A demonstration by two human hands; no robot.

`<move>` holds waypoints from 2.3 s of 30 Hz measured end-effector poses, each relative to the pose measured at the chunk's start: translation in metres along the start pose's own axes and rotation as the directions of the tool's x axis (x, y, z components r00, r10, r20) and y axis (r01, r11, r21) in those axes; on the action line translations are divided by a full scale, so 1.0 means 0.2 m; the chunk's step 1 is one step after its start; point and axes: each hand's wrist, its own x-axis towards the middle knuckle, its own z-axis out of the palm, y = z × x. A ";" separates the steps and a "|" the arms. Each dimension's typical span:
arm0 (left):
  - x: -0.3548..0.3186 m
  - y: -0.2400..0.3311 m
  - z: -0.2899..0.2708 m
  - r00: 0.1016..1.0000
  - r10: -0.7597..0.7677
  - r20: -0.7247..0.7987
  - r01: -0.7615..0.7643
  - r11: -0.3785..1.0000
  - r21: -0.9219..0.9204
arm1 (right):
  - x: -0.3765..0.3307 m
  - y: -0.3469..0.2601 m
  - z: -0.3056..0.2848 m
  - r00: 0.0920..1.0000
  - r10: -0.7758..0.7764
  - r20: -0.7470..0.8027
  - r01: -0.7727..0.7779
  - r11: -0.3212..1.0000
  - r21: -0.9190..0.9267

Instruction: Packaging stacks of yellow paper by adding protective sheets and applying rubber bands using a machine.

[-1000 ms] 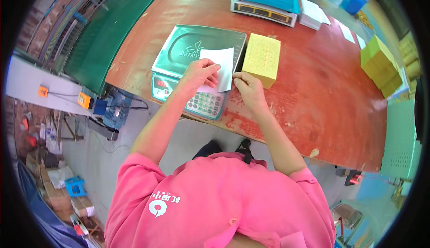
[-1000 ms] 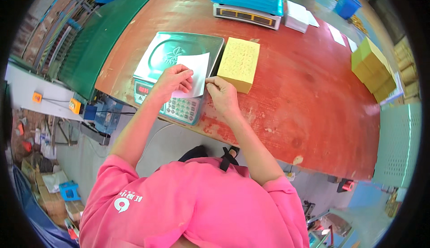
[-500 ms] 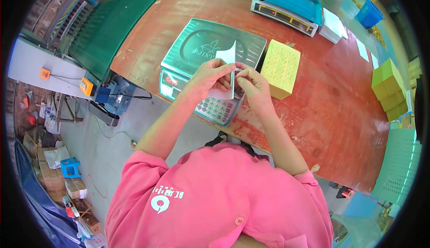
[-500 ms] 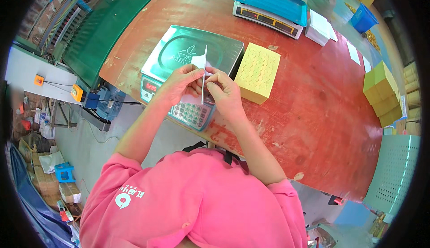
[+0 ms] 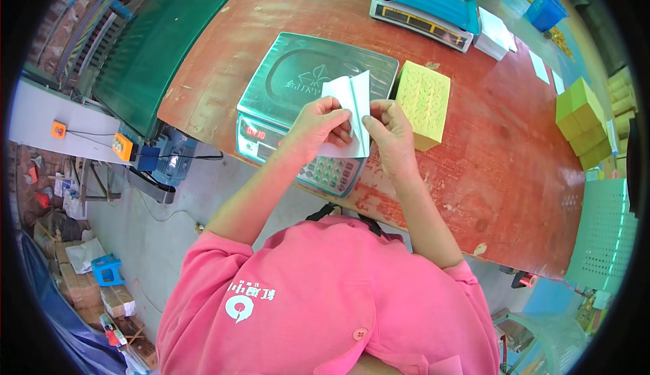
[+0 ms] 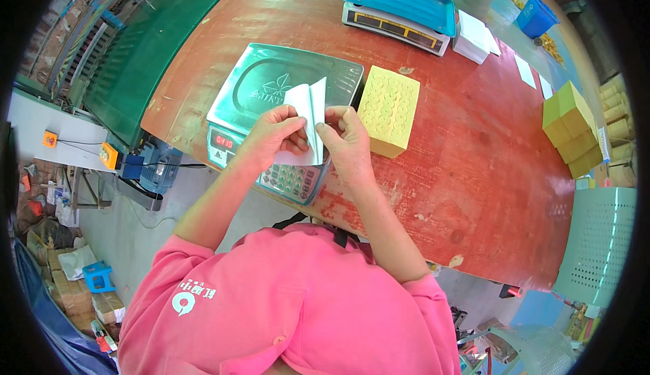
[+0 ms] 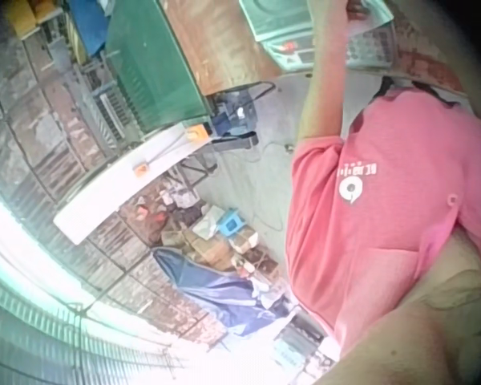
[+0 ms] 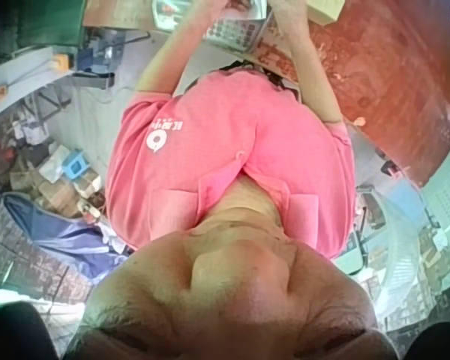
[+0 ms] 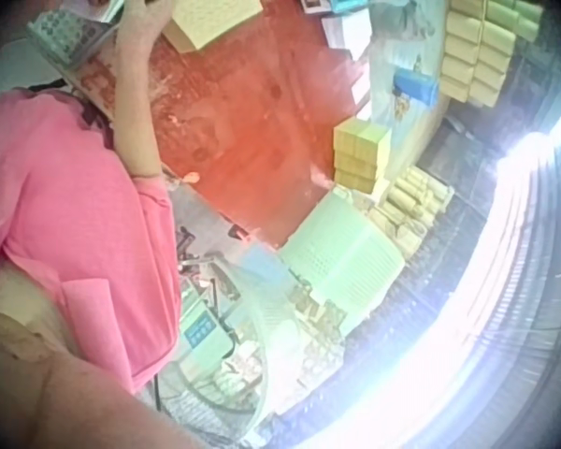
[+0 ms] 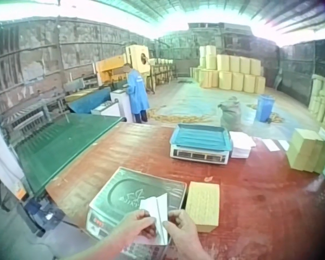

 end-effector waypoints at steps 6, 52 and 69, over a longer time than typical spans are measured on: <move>-0.02 -0.03 0.02 0.998 0.061 -0.005 -0.061 0.998 0.003 | 0.02 0.02 0.00 0.981 -0.188 -0.054 0.181 0.978 -0.105; 0.05 -0.09 -0.01 0.944 0.316 -0.098 -0.299 0.942 0.153 | 0.03 0.00 -0.01 0.991 -0.134 -0.006 0.133 0.988 -0.084; 0.03 -0.04 -0.02 0.963 0.258 -0.076 -0.254 0.966 0.057 | 0.04 -0.01 0.08 0.982 -0.190 -0.019 0.178 0.945 -0.274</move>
